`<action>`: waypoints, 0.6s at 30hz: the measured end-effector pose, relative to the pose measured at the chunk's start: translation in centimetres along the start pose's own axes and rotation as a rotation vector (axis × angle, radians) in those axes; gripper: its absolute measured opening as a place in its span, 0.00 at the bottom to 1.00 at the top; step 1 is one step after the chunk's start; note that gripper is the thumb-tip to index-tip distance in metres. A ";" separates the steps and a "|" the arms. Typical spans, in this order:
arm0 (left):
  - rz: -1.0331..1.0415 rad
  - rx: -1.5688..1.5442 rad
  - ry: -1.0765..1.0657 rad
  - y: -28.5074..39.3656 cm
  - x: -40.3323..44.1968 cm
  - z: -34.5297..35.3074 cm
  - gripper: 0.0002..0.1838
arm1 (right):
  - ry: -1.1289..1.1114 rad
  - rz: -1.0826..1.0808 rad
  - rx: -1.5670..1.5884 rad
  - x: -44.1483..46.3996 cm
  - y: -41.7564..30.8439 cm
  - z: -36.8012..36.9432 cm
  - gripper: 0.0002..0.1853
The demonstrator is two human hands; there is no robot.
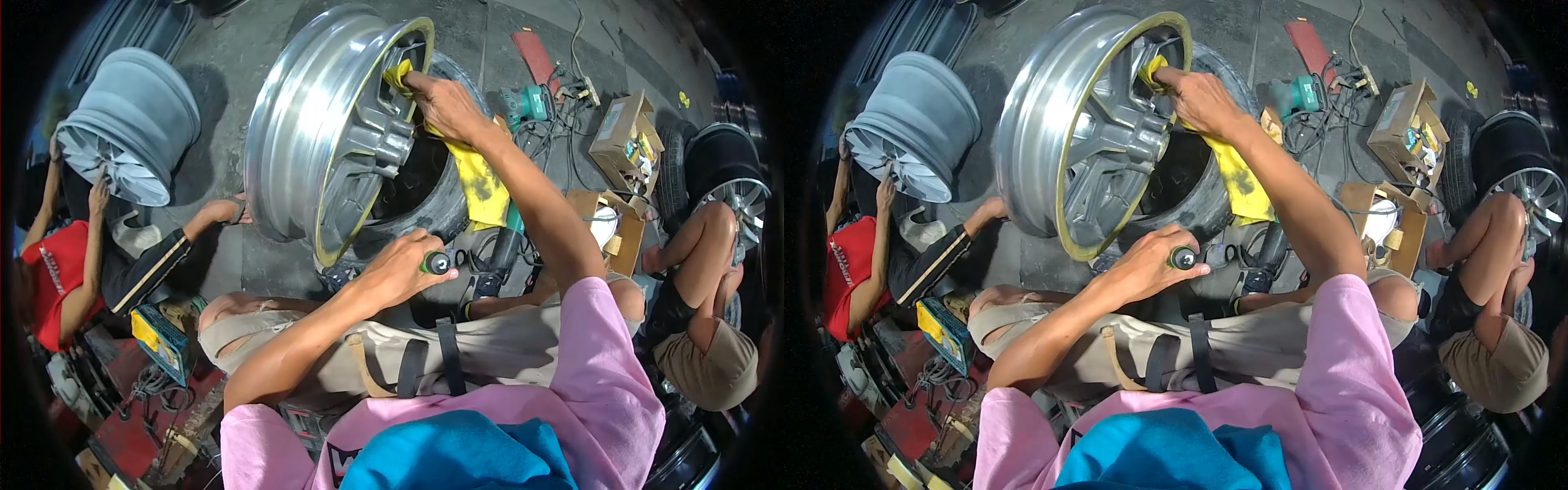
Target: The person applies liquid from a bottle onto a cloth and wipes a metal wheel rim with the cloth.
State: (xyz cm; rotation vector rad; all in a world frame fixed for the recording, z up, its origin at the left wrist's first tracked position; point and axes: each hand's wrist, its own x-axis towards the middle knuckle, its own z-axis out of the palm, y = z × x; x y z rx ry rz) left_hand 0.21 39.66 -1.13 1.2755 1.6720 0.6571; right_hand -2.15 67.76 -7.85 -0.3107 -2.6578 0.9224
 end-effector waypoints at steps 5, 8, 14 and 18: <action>0.000 0.014 0.001 -0.1 -0.1 0.1 0.25 | -0.091 -0.053 0.044 -1.8 -1.9 -0.2 0.17; -0.017 0.016 -0.027 -0.2 0.0 0.1 0.26 | -0.073 -0.027 0.004 -0.4 -0.3 0.2 0.16; 0.004 0.012 -0.032 -0.5 -0.2 0.1 0.26 | -0.075 -0.026 0.111 -2.3 -1.9 0.7 0.19; -0.022 0.020 -0.070 -0.7 -0.1 0.1 0.26 | -0.053 0.013 -0.017 0.3 0.1 -0.3 0.20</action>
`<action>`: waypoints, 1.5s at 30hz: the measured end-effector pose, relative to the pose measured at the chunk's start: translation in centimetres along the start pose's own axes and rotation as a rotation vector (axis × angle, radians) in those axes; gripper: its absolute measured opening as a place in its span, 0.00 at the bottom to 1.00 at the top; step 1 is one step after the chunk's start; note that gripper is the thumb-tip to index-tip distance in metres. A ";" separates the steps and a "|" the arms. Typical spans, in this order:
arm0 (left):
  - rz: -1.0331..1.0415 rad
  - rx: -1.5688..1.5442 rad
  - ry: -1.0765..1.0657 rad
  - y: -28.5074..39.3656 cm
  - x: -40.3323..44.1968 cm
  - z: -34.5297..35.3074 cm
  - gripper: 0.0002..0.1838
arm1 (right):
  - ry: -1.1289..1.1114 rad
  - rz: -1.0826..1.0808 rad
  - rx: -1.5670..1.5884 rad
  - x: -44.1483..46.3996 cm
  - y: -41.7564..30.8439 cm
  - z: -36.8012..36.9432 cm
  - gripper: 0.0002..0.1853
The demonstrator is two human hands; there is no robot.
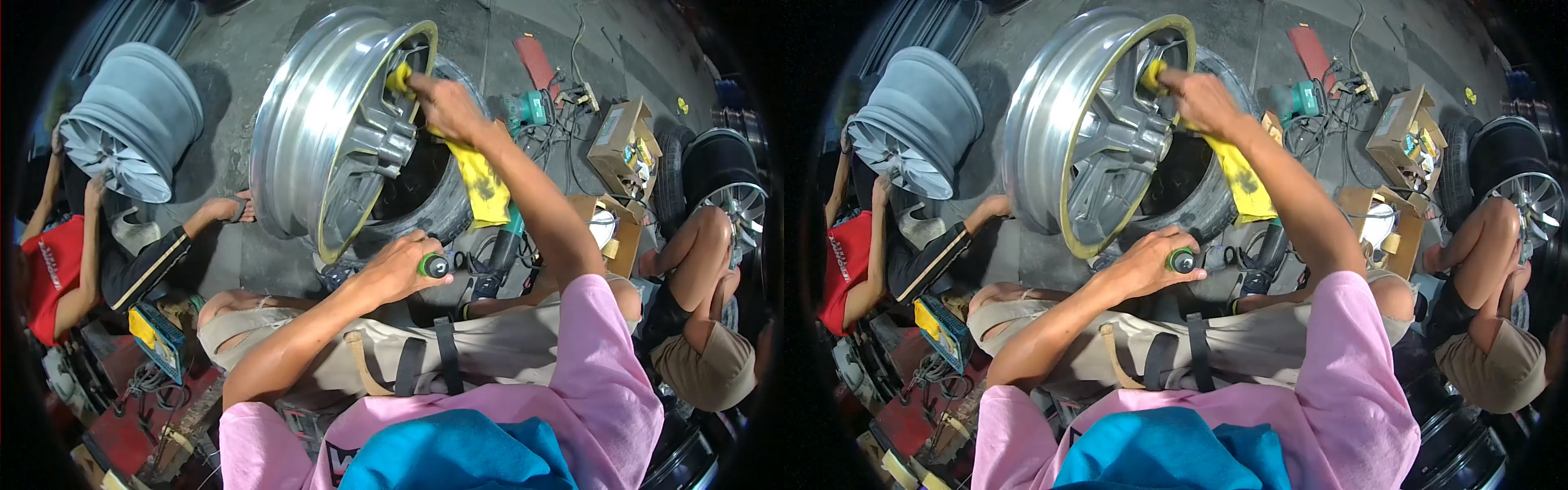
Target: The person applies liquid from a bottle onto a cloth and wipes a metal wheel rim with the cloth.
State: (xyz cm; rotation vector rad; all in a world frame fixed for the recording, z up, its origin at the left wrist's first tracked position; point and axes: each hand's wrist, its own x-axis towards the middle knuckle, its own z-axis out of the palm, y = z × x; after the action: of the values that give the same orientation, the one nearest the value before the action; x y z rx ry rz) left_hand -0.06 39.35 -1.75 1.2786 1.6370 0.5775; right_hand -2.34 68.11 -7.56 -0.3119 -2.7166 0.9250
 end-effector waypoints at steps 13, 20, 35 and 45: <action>0.020 0.023 0.001 0.1 -0.1 0.3 0.25 | 0.093 -0.096 -0.110 -1.4 -2.2 1.1 0.23; 0.049 0.028 0.010 -0.2 0.1 0.6 0.24 | 0.193 0.128 0.002 0.6 -2.4 1.1 0.19; 0.042 0.033 0.005 -1.0 -0.4 0.9 0.24 | 0.312 0.009 -0.211 2.0 -1.5 1.5 0.16; 0.043 0.032 -0.040 -0.7 -0.3 0.5 0.24 | 0.085 -0.144 -0.048 -0.2 -2.5 0.9 0.16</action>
State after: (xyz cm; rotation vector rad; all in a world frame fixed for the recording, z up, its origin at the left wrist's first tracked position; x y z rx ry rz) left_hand 0.05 38.77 -2.44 1.3429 1.5947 0.5498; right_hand -2.70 65.59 -6.74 -0.1579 -2.6461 0.7891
